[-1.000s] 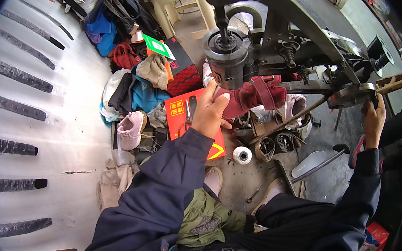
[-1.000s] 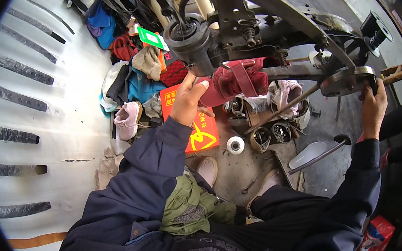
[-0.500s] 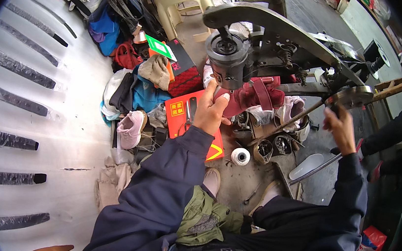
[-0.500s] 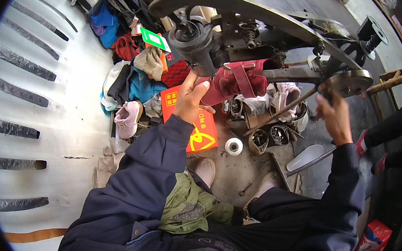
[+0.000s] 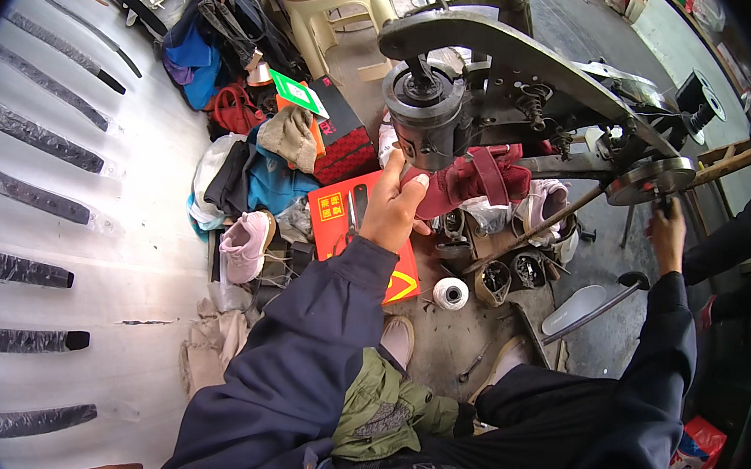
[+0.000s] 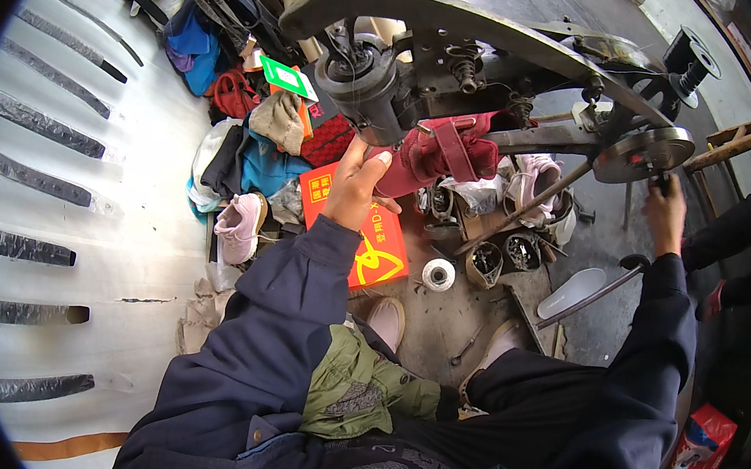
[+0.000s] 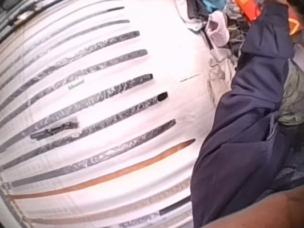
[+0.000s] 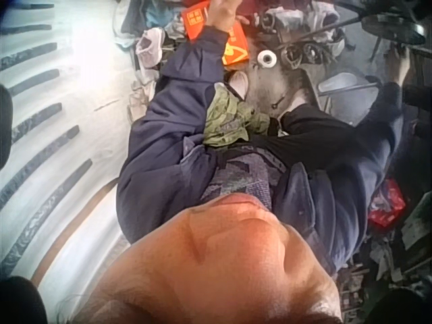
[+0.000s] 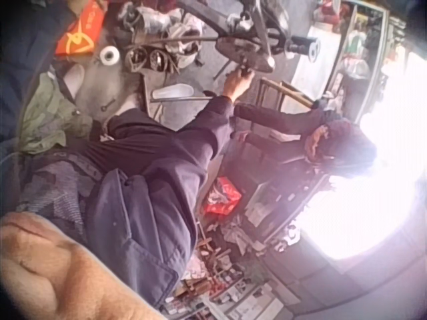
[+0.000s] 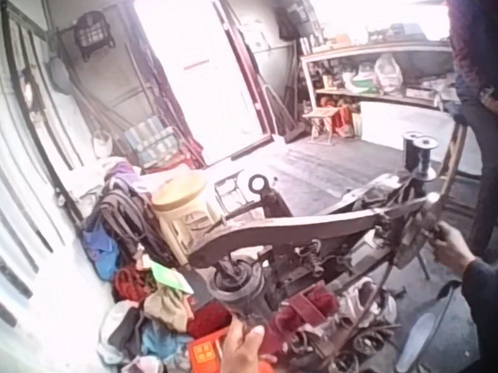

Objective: The person operates a sewing machine to stitch a red shoe. They hold the shoe in place with one hand while guiding the machine with the other, repeatedly adjusting the shoe's position to sew along its edge.

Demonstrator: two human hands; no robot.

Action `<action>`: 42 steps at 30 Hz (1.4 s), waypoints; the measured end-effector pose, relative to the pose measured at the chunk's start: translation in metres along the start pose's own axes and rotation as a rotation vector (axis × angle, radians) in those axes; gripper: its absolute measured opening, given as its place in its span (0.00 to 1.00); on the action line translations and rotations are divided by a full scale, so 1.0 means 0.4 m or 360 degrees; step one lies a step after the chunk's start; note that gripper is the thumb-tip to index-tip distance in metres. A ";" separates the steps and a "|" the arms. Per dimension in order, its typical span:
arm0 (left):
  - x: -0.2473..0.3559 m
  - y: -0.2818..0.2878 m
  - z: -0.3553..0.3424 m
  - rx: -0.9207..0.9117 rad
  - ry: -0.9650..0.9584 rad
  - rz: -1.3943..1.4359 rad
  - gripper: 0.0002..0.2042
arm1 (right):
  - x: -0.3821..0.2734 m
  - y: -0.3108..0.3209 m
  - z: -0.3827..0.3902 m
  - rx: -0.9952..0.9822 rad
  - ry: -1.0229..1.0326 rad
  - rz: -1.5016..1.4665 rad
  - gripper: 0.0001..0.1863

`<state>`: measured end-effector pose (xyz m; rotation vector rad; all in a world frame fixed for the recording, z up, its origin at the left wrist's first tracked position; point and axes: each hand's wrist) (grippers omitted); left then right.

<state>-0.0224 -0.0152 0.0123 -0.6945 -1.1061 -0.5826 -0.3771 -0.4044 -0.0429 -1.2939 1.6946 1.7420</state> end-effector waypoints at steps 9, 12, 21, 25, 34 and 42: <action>0.016 -0.006 0.007 -0.0027 -0.0018 -0.0022 0.33 | -0.310 -0.072 0.171 -0.0531 0.0433 -0.0428 0.13; 0.023 -0.005 0.008 -0.0018 0.0033 -0.0072 0.25 | -0.344 0.022 0.100 -0.0173 0.0548 -0.0177 0.11; 0.028 0.005 0.009 -0.0114 0.0002 -0.0029 0.21 | -0.040 0.061 -0.034 0.0124 0.0297 0.0066 0.08; 0.031 0.011 0.016 -0.0117 0.0008 -0.0035 0.23 | -0.012 -0.036 0.055 -0.0275 0.0070 -0.0077 0.14; 0.003 0.026 -0.023 -0.0143 -0.0511 -0.0373 0.31 | -0.190 -0.135 0.166 -0.0650 0.0031 -0.0086 0.16; 0.016 -0.001 -0.009 -0.0189 -0.0720 -0.0086 0.31 | -0.195 -0.132 0.168 -0.0659 0.0004 -0.0062 0.17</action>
Point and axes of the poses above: each hand's wrist, its own z-axis away from the middle knuckle, its own y-axis out of the back of the hand, x = y × z, and after that the axes turned 11 degrees about y, right-handed
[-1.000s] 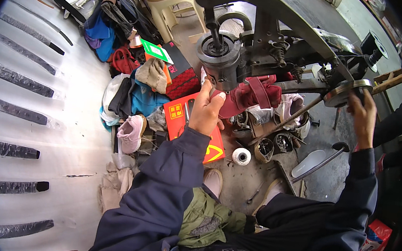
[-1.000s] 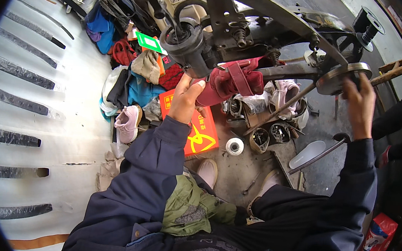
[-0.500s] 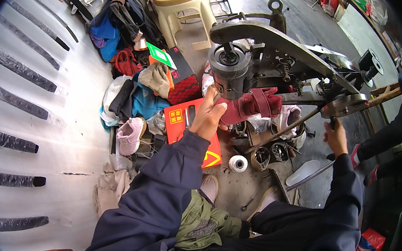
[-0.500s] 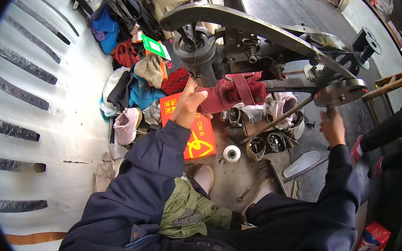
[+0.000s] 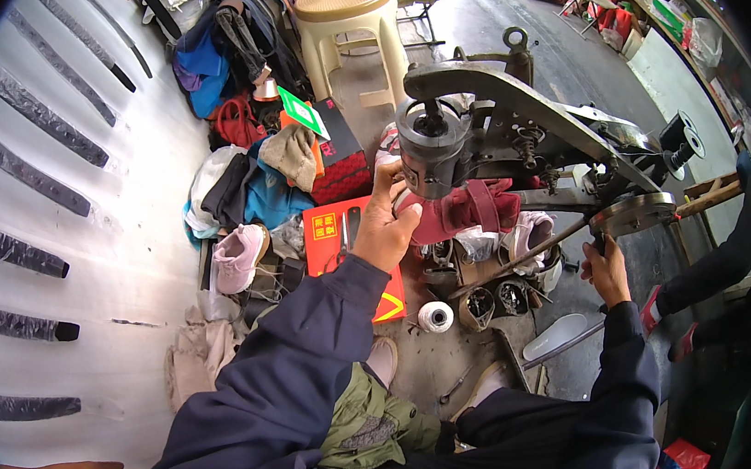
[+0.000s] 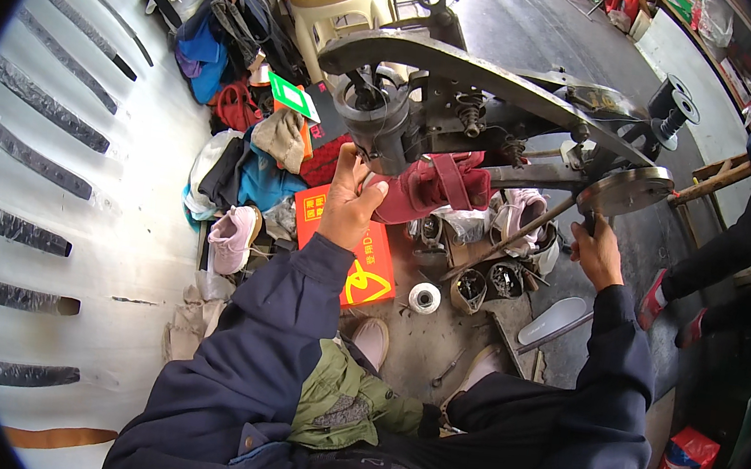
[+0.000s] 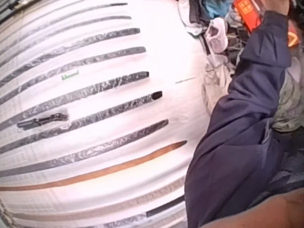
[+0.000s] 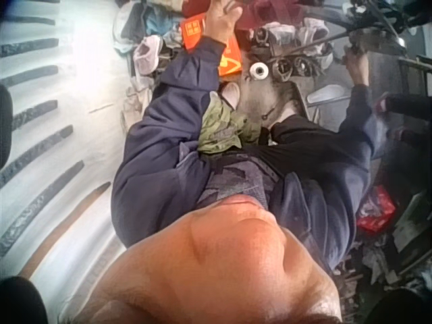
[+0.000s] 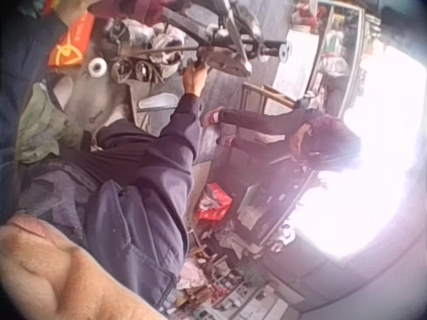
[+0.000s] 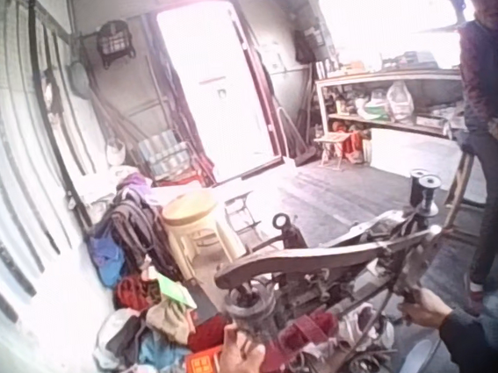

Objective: The person operates a sewing machine to stitch a red shoe. They hold the shoe in place with one hand while guiding the machine with the other, repeatedly adjusting the shoe's position to sew along its edge.

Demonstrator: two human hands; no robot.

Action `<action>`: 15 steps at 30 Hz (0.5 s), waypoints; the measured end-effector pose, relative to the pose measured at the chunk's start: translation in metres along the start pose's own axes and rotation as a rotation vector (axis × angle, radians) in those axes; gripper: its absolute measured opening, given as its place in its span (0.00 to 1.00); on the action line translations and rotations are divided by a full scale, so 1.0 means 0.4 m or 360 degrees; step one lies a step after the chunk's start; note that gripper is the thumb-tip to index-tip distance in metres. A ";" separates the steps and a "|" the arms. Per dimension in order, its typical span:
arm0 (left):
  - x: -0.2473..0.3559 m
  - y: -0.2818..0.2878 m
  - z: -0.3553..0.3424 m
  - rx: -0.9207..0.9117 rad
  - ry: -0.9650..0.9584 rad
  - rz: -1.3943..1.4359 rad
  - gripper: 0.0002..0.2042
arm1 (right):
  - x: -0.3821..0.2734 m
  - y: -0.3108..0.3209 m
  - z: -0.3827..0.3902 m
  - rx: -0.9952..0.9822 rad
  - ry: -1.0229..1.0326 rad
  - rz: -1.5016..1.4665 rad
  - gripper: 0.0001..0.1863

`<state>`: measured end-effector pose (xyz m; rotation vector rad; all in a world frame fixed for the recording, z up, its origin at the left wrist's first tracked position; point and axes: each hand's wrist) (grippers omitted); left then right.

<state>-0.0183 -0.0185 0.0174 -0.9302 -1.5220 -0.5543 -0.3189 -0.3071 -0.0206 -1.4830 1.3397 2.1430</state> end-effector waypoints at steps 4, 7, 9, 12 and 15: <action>0.006 -0.007 0.023 0.0155 0.0076 -0.0071 0.27 | 0.001 0.000 -0.003 0.0001 -0.0016 0.0030 0.16; 0.011 0.001 0.041 0.0226 0.0441 -0.0229 0.27 | 0.009 0.001 -0.006 -0.0005 -0.0015 0.0026 0.15; 0.012 0.000 0.055 0.0235 0.0830 -0.0209 0.28 | 0.016 0.001 -0.007 0.0010 -0.0004 0.0001 0.13; 0.000 -0.018 0.059 0.0250 0.0632 -0.0187 0.30 | 0.017 -0.003 -0.008 0.0041 -0.0010 -0.0088 0.13; -0.011 -0.021 0.064 0.0267 0.0573 -0.0210 0.33 | -0.011 -0.009 -0.004 0.0020 -0.0028 -0.0213 0.13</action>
Point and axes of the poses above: each hand's wrist, its own z-axis away from the middle knuckle, its own y-axis out of the back of the hand, x = y × z, and after that the axes turned 11 degrees about y, right-handed
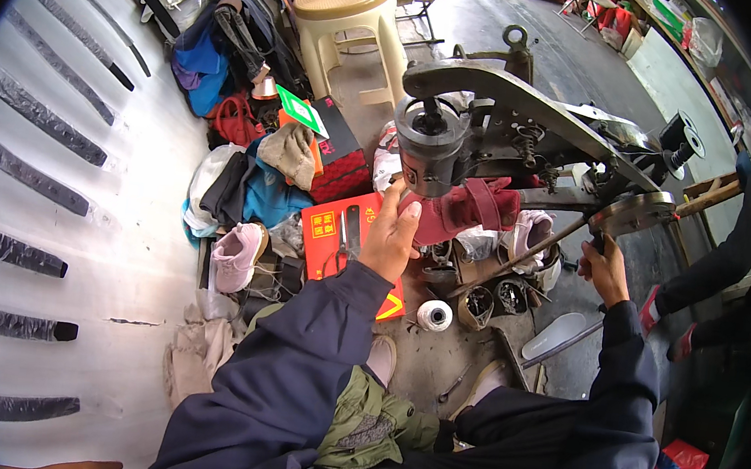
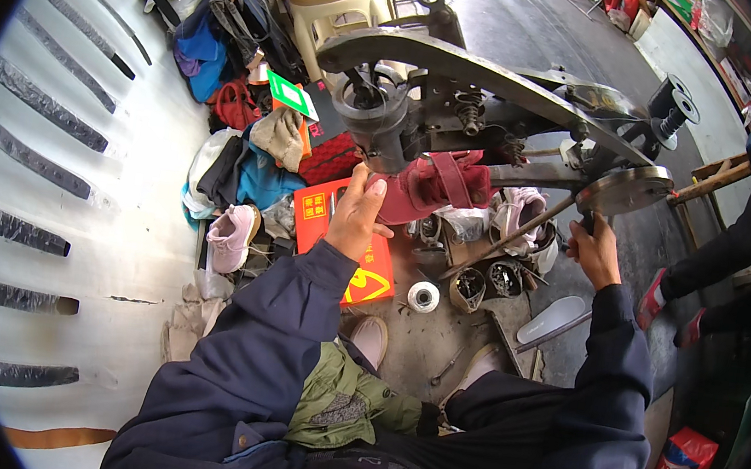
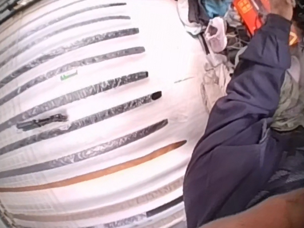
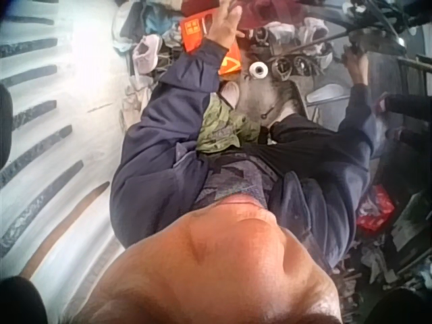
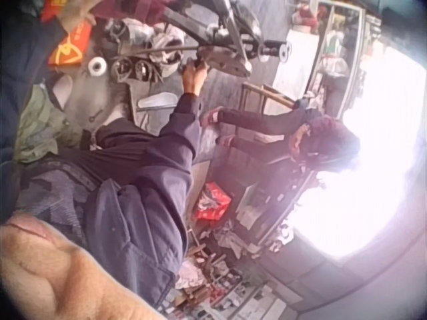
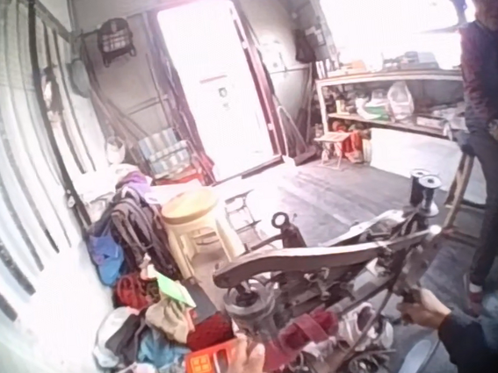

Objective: The person operates a sewing machine to stitch a red shoe. They hold the shoe in place with one hand while guiding the machine with the other, repeatedly adjusting the shoe's position to sew along its edge.

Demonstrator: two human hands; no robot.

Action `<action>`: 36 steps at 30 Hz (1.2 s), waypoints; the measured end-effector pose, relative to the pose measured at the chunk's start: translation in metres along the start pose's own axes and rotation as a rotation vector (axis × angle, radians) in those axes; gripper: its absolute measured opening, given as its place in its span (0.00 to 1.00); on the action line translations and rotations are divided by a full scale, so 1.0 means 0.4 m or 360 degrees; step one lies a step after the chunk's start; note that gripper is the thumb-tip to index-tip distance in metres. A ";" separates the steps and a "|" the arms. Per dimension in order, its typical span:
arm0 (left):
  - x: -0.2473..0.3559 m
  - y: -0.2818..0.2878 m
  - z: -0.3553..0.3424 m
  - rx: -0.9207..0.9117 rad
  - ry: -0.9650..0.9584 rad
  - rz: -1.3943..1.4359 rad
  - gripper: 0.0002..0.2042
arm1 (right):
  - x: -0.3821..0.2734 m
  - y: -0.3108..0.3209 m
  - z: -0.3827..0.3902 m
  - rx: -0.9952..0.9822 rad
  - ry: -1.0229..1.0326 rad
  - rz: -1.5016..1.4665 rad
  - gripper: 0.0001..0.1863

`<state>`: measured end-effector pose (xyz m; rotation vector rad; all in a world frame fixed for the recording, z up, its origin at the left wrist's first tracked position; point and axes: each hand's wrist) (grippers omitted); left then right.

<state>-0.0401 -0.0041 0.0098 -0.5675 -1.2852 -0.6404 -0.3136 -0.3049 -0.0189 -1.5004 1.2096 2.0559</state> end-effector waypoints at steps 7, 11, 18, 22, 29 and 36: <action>-0.009 0.015 -0.012 -0.0068 0.0099 -0.0142 0.29 | -0.142 0.052 0.037 0.0207 0.0555 -0.0081 0.10; -0.003 0.006 -0.014 0.0022 -0.0027 -0.0161 0.23 | -0.148 0.200 -0.022 0.0429 0.0584 0.0040 0.11; -0.011 0.022 -0.030 -0.0114 -0.0028 -0.0081 0.34 | 0.102 0.274 -0.114 0.0793 0.0283 0.0162 0.04; -0.020 0.025 -0.035 -0.0143 -0.0009 -0.0034 0.34 | 0.159 0.152 -0.081 0.0402 0.0051 0.0014 0.12; -0.010 0.014 -0.031 -0.0045 -0.0011 -0.0061 0.34 | -0.094 0.030 0.025 -0.0049 0.0327 -0.0106 0.16; -0.015 0.020 -0.044 -0.0091 -0.0101 -0.0022 0.33 | -0.076 0.257 -0.052 0.0724 0.0561 0.0258 0.08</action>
Point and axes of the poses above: each hand's wrist, its own z-axis away from the middle knuckle, its own y-axis out of the back of the hand, x = y × z, and after that the axes turned 11 degrees about y, right-handed
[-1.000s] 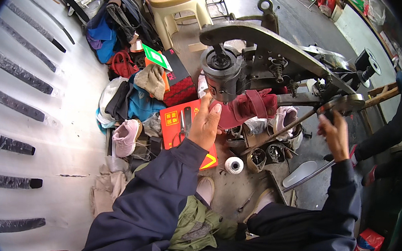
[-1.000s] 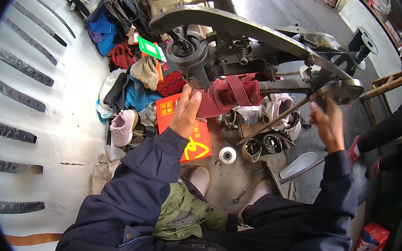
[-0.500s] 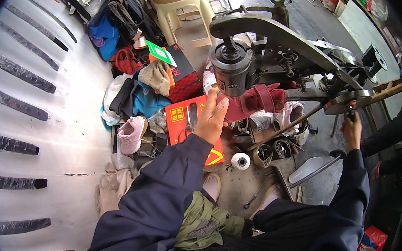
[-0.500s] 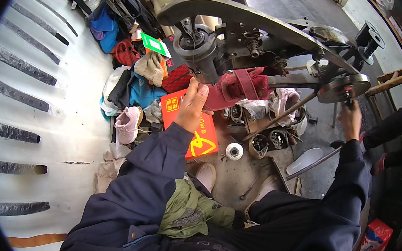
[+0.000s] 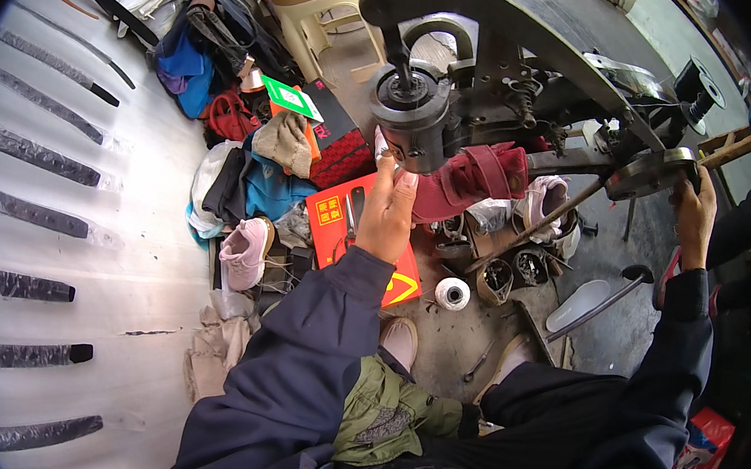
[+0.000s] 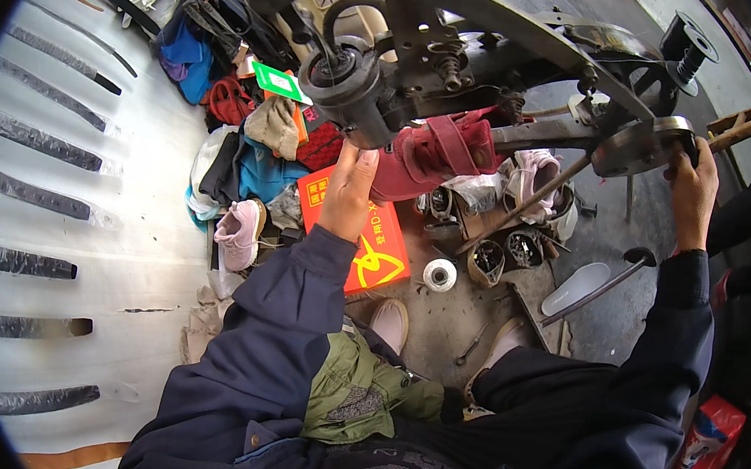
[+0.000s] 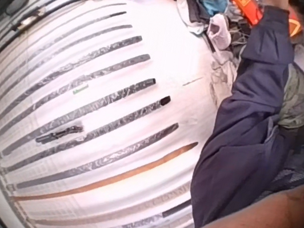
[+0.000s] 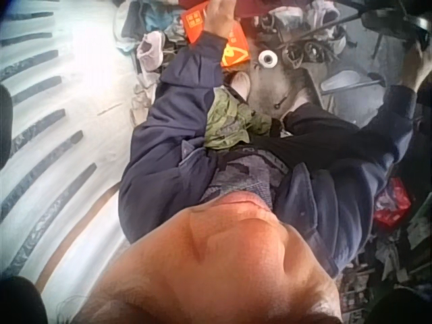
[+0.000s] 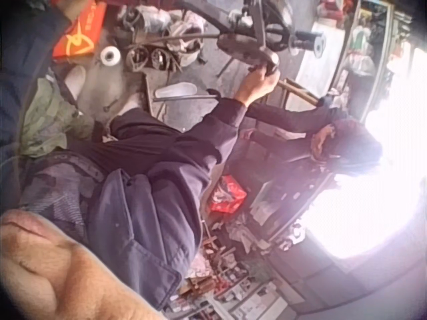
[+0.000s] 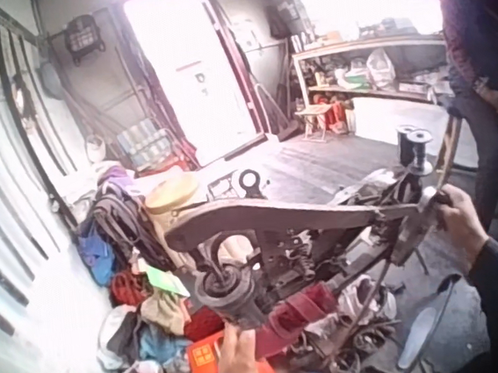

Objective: The person operates a sewing machine to stitch a red shoe. They hold the shoe in place with one hand while guiding the machine with the other, repeatedly adjusting the shoe's position to sew along its edge.

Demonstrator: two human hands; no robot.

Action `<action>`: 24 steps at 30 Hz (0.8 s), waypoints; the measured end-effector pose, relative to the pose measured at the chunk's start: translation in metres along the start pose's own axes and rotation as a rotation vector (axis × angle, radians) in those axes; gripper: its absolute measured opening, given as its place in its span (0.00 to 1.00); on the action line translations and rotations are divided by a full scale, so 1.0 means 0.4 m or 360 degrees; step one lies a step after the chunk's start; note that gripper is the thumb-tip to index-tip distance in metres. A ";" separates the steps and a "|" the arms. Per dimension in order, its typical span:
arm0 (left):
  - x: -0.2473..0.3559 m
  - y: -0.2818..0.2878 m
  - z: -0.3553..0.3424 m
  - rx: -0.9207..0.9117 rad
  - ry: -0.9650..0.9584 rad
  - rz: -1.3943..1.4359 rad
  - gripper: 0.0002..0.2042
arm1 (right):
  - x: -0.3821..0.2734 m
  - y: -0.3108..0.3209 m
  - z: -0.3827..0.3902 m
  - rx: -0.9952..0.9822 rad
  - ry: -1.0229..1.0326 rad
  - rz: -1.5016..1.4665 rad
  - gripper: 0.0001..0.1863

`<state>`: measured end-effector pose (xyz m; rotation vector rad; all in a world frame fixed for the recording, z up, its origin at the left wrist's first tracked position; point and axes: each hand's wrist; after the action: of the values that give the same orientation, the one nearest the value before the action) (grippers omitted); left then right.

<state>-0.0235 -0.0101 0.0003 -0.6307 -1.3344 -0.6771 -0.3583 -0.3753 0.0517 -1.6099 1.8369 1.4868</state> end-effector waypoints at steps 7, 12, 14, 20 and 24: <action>-0.023 0.000 -0.023 0.0055 -0.0277 -0.0142 0.21 | 0.206 -0.082 0.076 -0.0273 -0.0500 0.0072 0.11; -0.004 0.002 -0.017 0.0007 -0.0160 -0.0042 0.28 | -0.002 -0.163 0.163 -0.0941 -0.0436 -0.0217 0.16; 0.004 -0.003 -0.016 0.0066 0.0016 -0.0015 0.26 | -0.083 -0.162 0.158 -0.0717 -0.0248 -0.0223 0.14; 0.020 0.004 -0.018 -0.0066 -0.0138 -0.0046 0.24 | -0.047 -0.020 0.023 -0.0049 0.0169 0.0012 0.11; 0.015 -0.001 -0.028 -0.0028 -0.0243 0.0017 0.22 | 0.130 0.008 -0.006 0.0004 -0.0045 0.0002 0.08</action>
<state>-0.0158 -0.0193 0.0048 -0.7149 -1.4665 -0.6428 -0.3777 -0.4072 0.0152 -1.5786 1.8239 1.4994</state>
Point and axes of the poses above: each hand's wrist, its own z-axis away from the middle knuckle, its own y-axis out of the back of the hand, x = y × z, and after that the axes turned 11 degrees about y, right-handed
